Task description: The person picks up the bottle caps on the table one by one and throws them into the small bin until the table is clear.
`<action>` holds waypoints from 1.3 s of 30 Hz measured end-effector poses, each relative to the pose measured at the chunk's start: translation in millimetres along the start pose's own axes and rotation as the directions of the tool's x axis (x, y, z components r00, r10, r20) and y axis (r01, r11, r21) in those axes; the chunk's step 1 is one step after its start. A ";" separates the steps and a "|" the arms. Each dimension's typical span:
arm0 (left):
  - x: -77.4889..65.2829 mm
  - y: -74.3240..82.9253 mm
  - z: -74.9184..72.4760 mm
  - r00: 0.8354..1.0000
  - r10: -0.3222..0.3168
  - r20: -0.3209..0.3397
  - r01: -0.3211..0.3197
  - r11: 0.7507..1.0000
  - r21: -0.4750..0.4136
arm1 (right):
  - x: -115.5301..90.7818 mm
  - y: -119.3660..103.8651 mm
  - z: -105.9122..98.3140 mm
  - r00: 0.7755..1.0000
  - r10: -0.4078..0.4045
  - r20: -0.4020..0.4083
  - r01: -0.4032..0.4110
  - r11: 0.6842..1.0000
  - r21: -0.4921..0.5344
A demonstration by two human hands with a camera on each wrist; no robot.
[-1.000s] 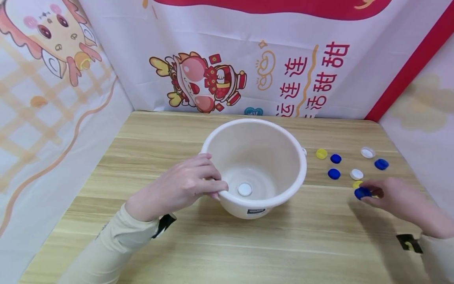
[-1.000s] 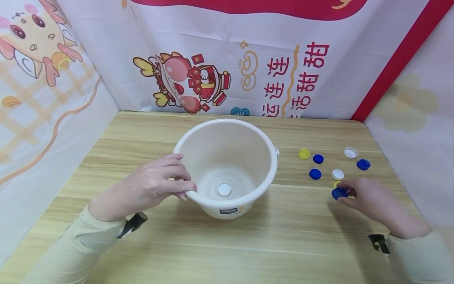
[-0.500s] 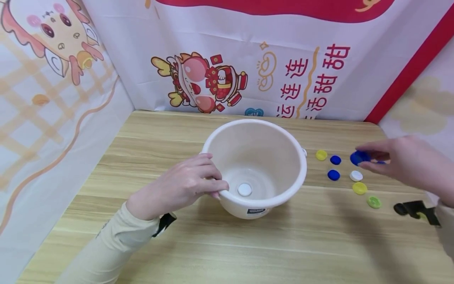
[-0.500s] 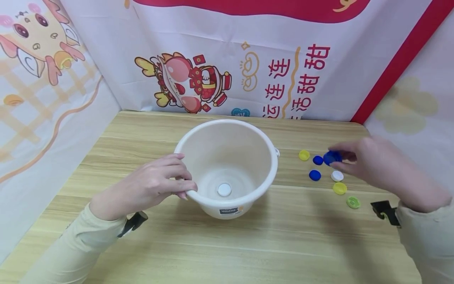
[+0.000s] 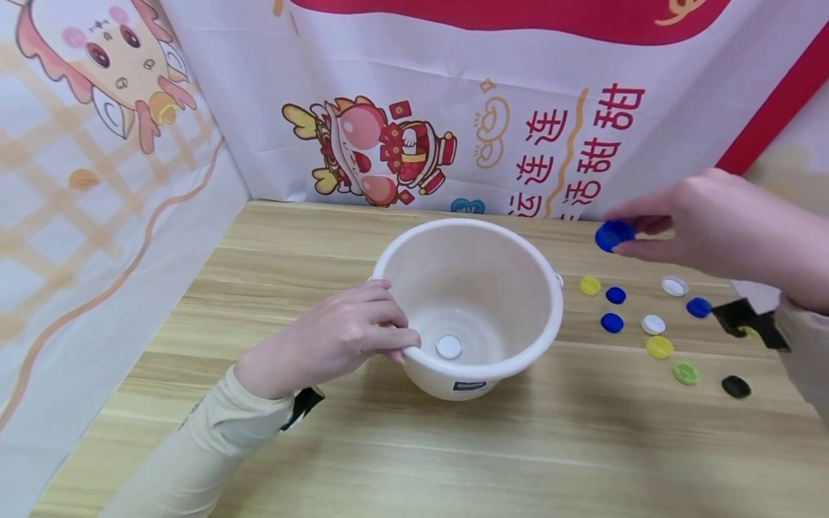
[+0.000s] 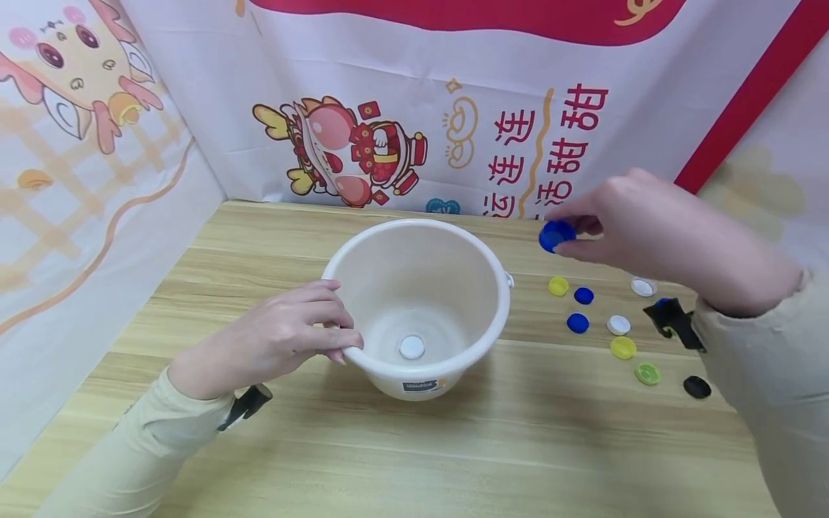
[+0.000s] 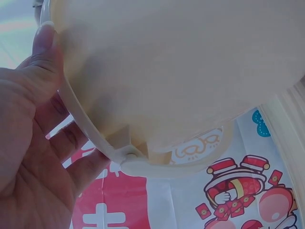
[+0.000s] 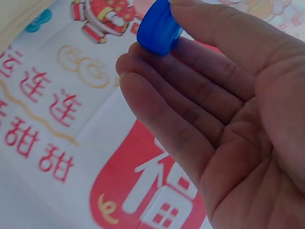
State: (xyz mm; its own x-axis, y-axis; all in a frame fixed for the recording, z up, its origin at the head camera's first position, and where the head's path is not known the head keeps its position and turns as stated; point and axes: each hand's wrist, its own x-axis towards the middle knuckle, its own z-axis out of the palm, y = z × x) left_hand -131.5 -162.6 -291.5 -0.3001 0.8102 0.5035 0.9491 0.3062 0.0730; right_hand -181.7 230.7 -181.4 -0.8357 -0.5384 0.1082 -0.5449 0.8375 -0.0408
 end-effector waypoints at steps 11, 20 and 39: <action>-1.5 -1.0 0.7 1.000 0.015 -0.013 -0.015 1.000 0.003 | 36.3 -37.6 -24.2 0.988 -0.150 0.044 0.149 0.989 0.021; -0.9 -1.1 0.2 1.000 0.010 -0.006 -0.010 1.000 0.009 | 57.0 -62.1 -29.4 0.974 -0.200 0.103 0.199 0.980 0.020; -0.6 -0.4 -0.4 1.000 0.006 0.001 -0.006 1.000 0.000 | 75.7 -80.7 -22.0 0.953 -0.236 0.190 0.213 0.968 0.134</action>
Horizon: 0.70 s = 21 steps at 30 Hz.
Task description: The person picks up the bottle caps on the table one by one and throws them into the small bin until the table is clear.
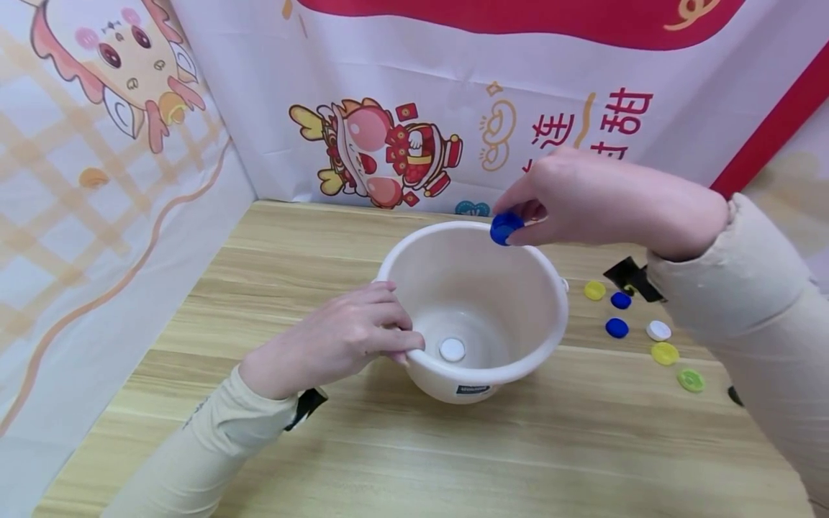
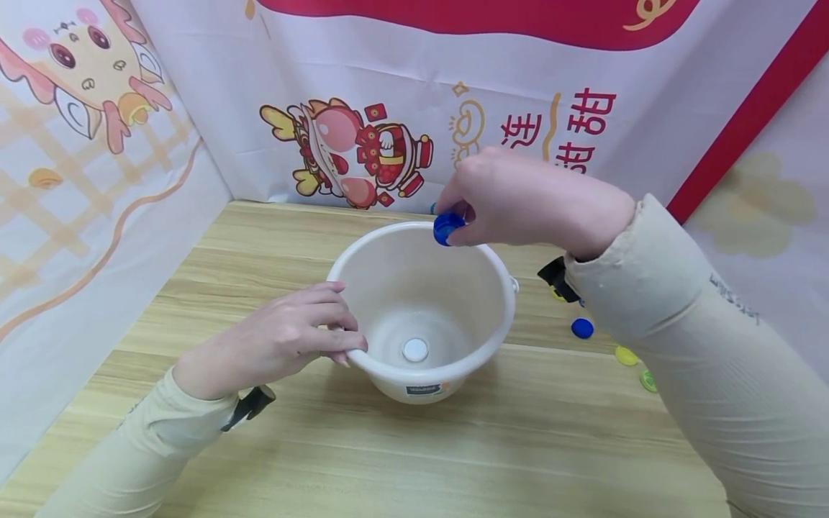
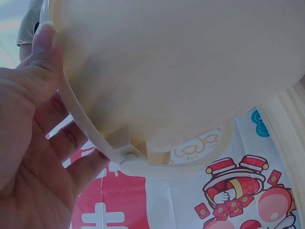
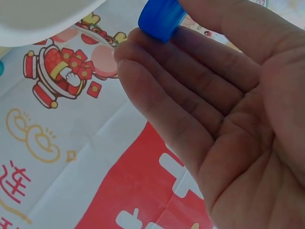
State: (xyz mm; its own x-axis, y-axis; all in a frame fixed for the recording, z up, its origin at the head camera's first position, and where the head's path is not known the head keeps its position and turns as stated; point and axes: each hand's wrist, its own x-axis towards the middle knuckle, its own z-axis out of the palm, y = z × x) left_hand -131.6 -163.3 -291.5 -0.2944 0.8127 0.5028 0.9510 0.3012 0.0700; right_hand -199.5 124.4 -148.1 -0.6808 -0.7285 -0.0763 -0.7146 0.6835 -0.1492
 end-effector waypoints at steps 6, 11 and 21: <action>-0.2 -0.3 0.3 1.000 0.006 -0.001 -0.006 1.000 0.005 | 3.6 0.9 4.2 0.999 -0.034 -0.024 0.034 0.999 0.004; 0.5 -0.3 1.1 1.000 0.009 -0.002 -0.009 1.000 0.009 | 3.3 2.0 5.1 1.000 -0.018 -0.024 0.018 1.000 -0.008; 0.5 -0.6 1.3 1.000 0.006 -0.007 -0.006 1.000 0.004 | -6.1 14.0 5.3 0.999 0.049 -0.023 -0.050 0.998 -0.039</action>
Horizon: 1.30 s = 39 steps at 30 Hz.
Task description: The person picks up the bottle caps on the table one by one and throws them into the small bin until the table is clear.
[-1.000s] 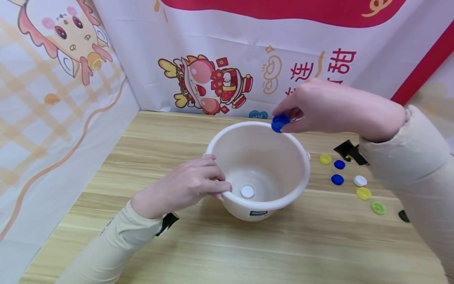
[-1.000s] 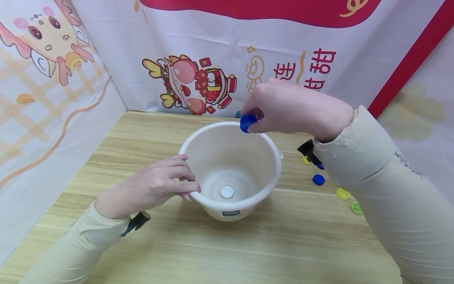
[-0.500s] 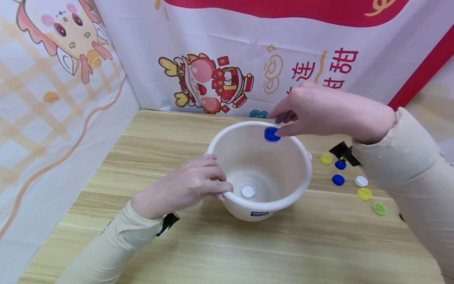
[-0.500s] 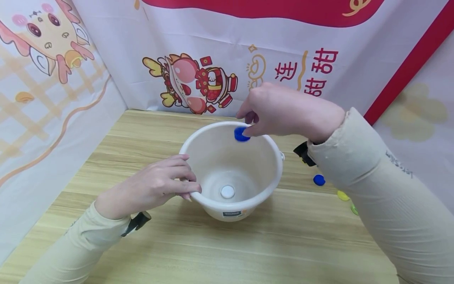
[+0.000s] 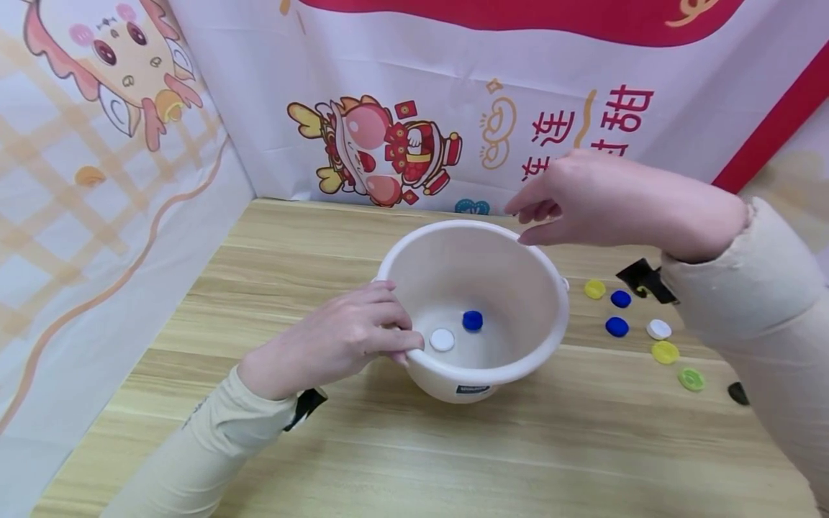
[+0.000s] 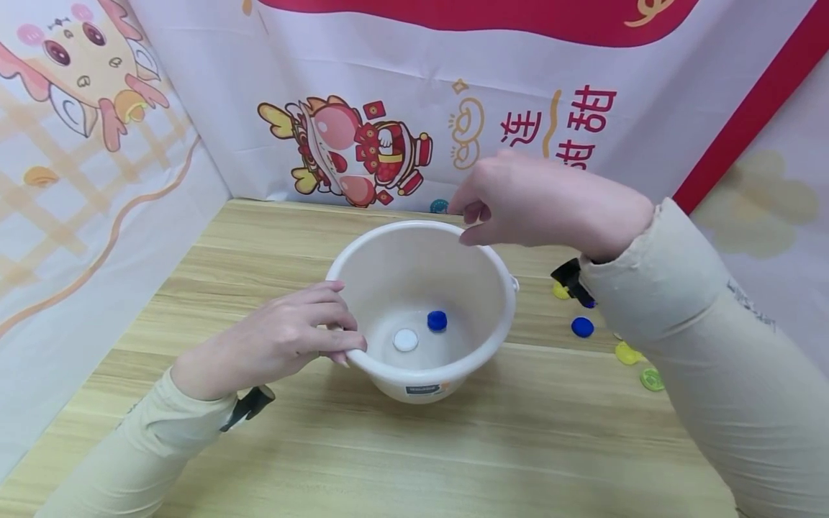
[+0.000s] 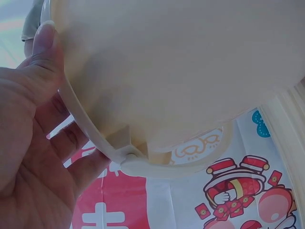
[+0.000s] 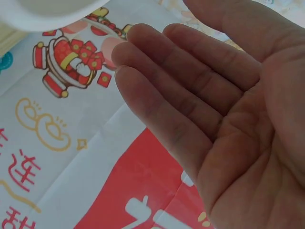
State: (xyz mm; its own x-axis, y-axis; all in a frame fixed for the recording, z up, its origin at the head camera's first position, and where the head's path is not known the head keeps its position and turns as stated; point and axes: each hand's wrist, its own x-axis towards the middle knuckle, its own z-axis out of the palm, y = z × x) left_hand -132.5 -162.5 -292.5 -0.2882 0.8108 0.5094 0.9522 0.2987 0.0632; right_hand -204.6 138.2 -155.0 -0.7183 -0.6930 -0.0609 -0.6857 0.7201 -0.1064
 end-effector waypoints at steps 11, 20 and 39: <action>0.5 1.4 -1.0 0.999 -0.036 0.020 0.036 0.999 -0.010 | -30.3 38.7 13.6 0.992 0.127 -0.026 -0.127 0.992 -0.002; 0.0 1.3 0.0 0.999 -0.030 0.012 0.030 0.999 -0.013 | -59.8 88.3 47.0 0.968 0.250 0.026 -0.251 0.967 0.051; 1.2 0.8 0.7 1.000 -0.029 0.010 0.030 0.999 -0.014 | -110.5 182.2 169.1 0.940 0.272 0.206 -0.313 0.928 0.200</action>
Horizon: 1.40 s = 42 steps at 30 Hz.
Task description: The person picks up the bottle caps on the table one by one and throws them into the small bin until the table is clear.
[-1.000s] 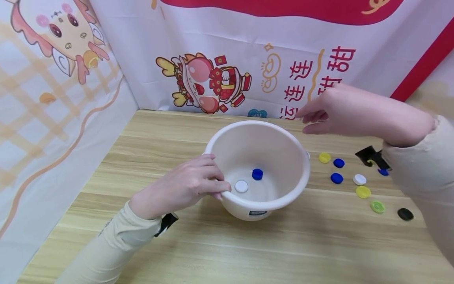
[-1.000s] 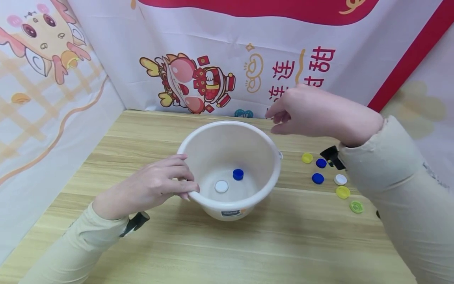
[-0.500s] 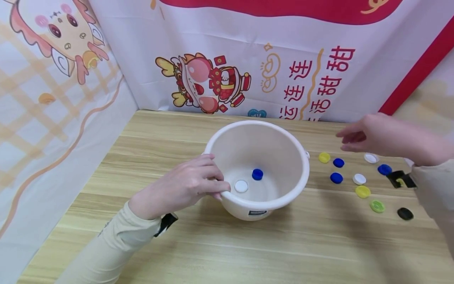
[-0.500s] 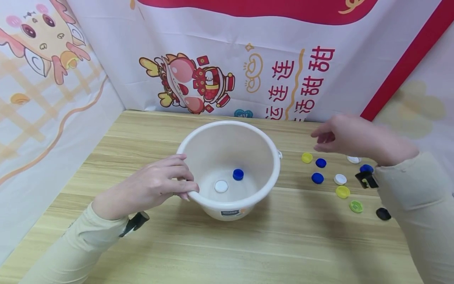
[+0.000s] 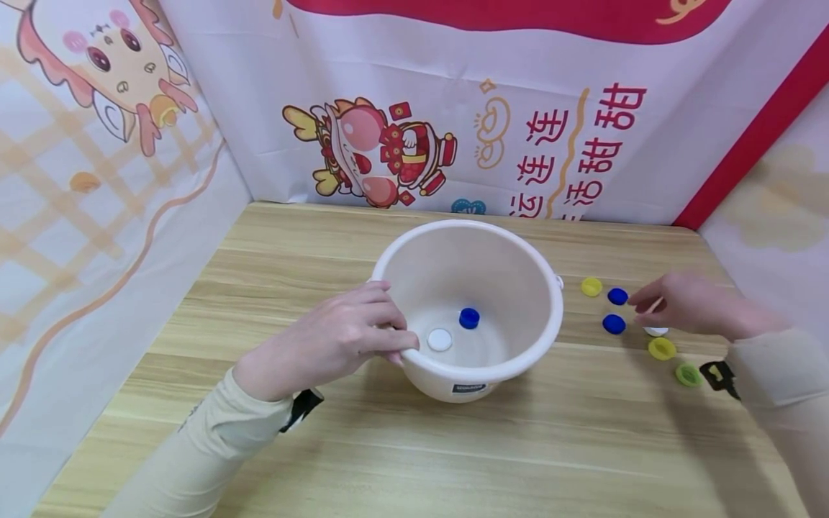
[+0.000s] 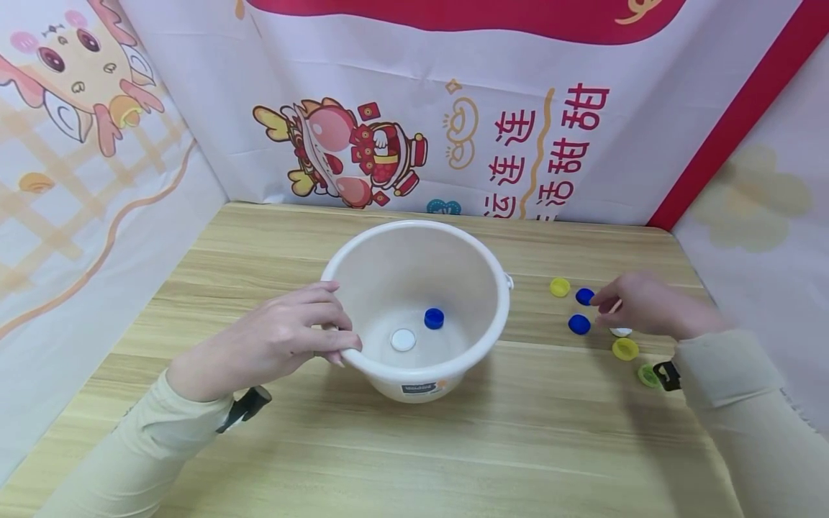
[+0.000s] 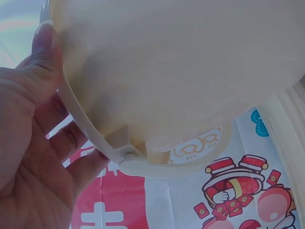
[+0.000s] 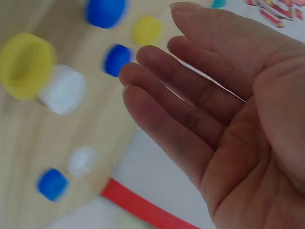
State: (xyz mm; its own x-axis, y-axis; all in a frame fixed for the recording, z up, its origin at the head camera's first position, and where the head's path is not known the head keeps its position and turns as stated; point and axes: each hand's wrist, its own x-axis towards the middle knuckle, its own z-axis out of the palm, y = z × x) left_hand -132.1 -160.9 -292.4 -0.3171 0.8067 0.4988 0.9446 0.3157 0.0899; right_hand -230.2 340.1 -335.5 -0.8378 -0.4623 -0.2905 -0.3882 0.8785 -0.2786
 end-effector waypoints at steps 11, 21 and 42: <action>0.6 1.4 -1.2 1.000 -0.012 0.008 0.012 1.000 0.000 | 12.6 11.3 32.6 1.000 0.016 0.021 -0.018 0.992 0.121; -1.0 1.9 -1.3 1.000 -0.028 0.010 0.028 1.000 -0.012 | 28.6 2.0 41.8 0.996 0.083 0.041 -0.085 0.996 0.032; -2.3 2.0 -1.3 1.000 -0.008 -0.005 0.008 1.000 -0.015 | 45.8 -24.3 39.7 0.991 0.097 0.092 -0.090 0.993 -0.076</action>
State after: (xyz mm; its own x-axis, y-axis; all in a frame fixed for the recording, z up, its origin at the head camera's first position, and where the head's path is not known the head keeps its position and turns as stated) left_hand -129.4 -162.8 -292.2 -0.3239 0.8015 0.5026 0.9433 0.3145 0.1064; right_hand -243.9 292.9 -378.4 -0.8326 -0.3842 -0.3989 -0.3391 0.9231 -0.1812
